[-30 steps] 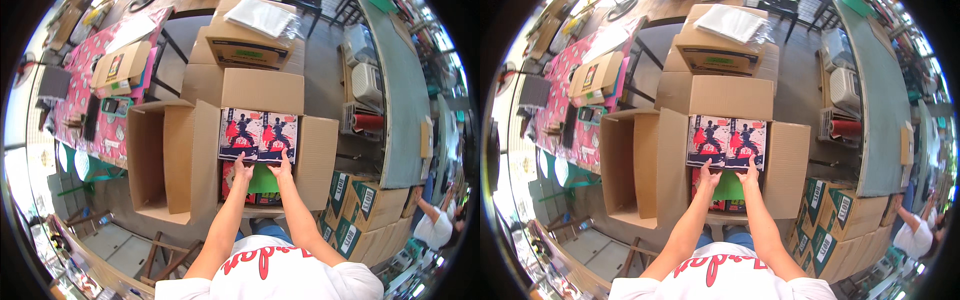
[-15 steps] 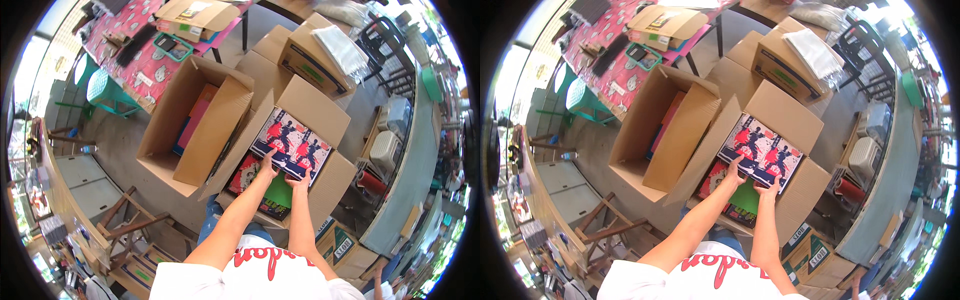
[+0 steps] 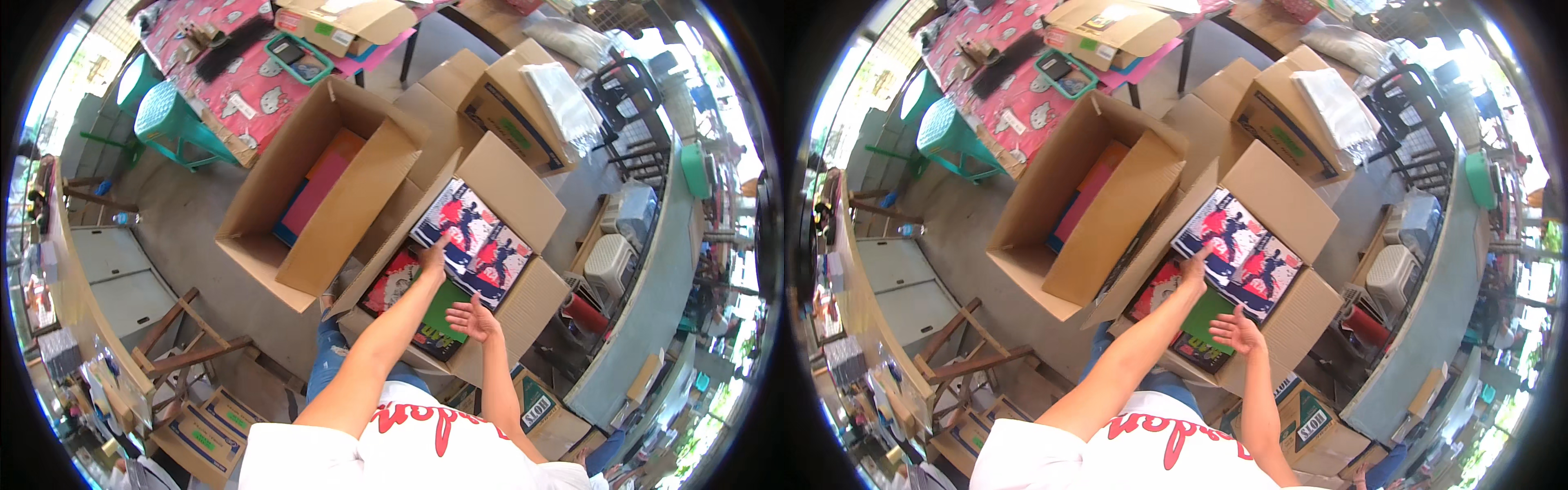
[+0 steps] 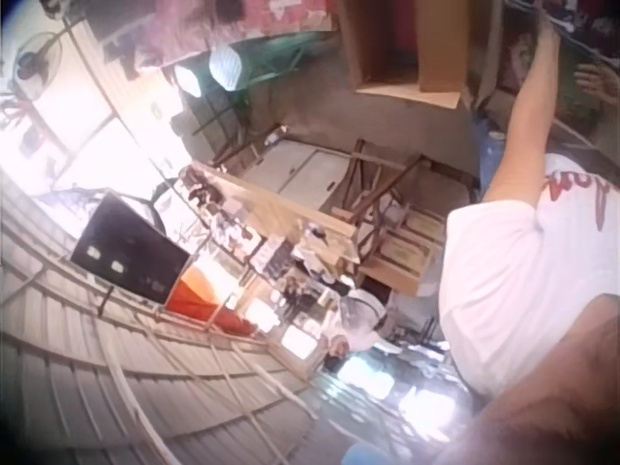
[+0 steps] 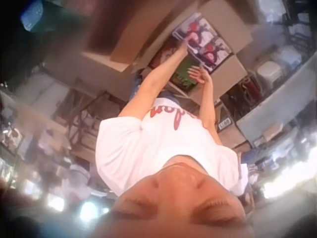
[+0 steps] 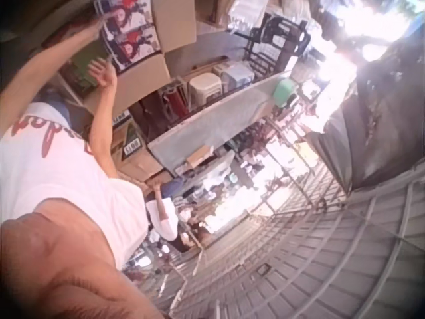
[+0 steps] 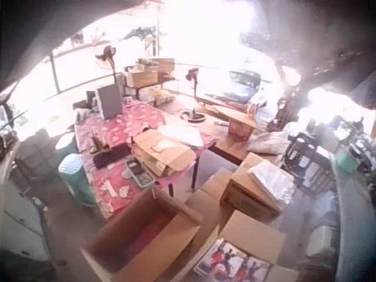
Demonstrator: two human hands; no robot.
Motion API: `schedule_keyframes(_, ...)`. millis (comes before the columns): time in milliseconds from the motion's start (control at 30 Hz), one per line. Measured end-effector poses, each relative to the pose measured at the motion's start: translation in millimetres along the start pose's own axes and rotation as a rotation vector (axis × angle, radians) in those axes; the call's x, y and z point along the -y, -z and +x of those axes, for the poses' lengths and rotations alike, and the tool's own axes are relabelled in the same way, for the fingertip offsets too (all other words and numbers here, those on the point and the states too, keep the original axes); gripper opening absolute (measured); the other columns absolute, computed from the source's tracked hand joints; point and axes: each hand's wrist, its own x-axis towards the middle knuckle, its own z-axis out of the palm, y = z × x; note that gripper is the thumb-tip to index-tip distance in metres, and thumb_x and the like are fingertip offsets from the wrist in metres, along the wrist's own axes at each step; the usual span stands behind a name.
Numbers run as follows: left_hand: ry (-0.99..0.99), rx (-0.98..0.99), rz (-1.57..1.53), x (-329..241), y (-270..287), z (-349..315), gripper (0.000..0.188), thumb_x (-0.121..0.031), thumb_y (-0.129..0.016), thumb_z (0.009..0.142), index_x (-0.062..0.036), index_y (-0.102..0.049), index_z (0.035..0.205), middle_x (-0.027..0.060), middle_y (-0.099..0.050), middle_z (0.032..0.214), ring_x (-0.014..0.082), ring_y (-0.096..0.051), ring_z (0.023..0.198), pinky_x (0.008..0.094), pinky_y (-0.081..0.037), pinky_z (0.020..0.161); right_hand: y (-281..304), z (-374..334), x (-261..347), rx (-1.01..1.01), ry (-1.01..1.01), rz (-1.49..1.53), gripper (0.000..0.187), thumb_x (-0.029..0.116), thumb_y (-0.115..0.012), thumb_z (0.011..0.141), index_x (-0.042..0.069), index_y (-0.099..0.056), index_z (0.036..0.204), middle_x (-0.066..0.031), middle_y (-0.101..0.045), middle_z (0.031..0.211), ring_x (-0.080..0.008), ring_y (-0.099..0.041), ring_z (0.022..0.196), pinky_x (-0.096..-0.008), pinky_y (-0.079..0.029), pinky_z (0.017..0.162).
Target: The person uses shears to cut open cardboard boxes, removes stacks of notebooks, and organizes them by design on a work table before unwrapping a stack of plastic binding coils.
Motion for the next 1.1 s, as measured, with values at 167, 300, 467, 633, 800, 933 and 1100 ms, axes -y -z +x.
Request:
schedule_keyframes(167,0.059,-0.060,-0.052,-26,-6,10,0.049,-0.003,-0.080,0.067,0.0031,-0.059,0.111,0.0104,-0.065,0.105,0.0210,-0.064,0.086,0.0337,-0.053,0.079,-100,-6,51,-0.086,0.265,-0.215,0.110,0.079,-0.050,0.074,-0.004,-0.027,0.142,-0.0252,-0.037,0.140,-0.0404,-0.045,0.124,-0.0560,-0.041,0.096)
schedule_keyframes(300,0.063,0.051,0.019,-45,-10,-16,0.051,0.002,-0.076,0.069,0.0031,-0.055,0.116,0.0110,-0.063,0.110,0.0209,-0.063,0.092,0.0329,-0.051,0.083,-121,-1,91,0.178,0.413,0.132,0.105,0.084,-0.050,0.067,0.010,-0.040,0.140,-0.0132,-0.049,0.137,-0.0324,-0.047,0.125,-0.0572,-0.033,0.103)
schedule_keyframes(467,-0.102,0.344,0.089,-78,-22,-123,0.051,-0.011,-0.078,0.076,-0.0005,-0.055,0.121,0.0086,-0.062,0.111,0.0185,-0.061,0.099,0.0323,-0.050,0.088,-104,-43,105,0.102,0.727,0.247,0.075,0.050,-0.071,0.077,0.005,-0.047,0.131,-0.0103,-0.057,0.128,-0.0267,-0.055,0.117,-0.0459,-0.045,0.099)
schedule_keyframes(633,-0.161,0.740,0.497,-7,20,-123,0.087,-0.035,-0.084,0.068,0.0027,-0.042,0.133,0.0171,-0.045,0.136,0.0238,-0.040,0.129,0.0395,-0.030,0.109,-20,-66,103,-0.075,0.835,0.333,0.049,0.013,-0.073,0.080,0.000,-0.052,0.123,-0.0116,-0.062,0.116,-0.0233,-0.064,0.101,-0.0391,-0.052,0.090)
schedule_keyframes(800,0.028,0.716,0.735,9,54,6,0.089,-0.061,-0.058,0.082,-0.0004,-0.034,0.142,0.0198,-0.033,0.147,0.0306,-0.027,0.138,0.0422,-0.018,0.115,14,-78,103,-0.188,0.979,0.150,0.048,0.009,-0.074,0.078,0.000,-0.053,0.120,-0.0104,-0.063,0.112,-0.0219,-0.065,0.098,-0.0374,-0.054,0.087)
schedule_keyframes(933,0.264,0.695,0.778,24,0,16,0.096,-0.076,-0.029,0.087,0.0004,-0.025,0.146,0.0187,-0.029,0.150,0.0277,-0.022,0.141,0.0402,-0.014,0.116,38,-48,107,-0.258,0.899,0.046,0.047,0.008,-0.076,0.077,0.000,-0.054,0.117,-0.0085,-0.064,0.106,-0.0190,-0.065,0.092,-0.0346,-0.055,0.082)
schedule_keyframes(1100,0.241,0.900,0.905,56,-8,23,0.130,-0.091,-0.046,0.063,0.0003,-0.014,0.149,0.0327,-0.011,0.151,0.0414,-0.008,0.142,0.0475,-0.009,0.116,58,-22,106,-0.258,0.802,0.054,0.044,0.008,-0.076,0.076,0.000,-0.055,0.114,-0.0071,-0.065,0.100,-0.0173,-0.065,0.087,-0.0323,-0.055,0.080)
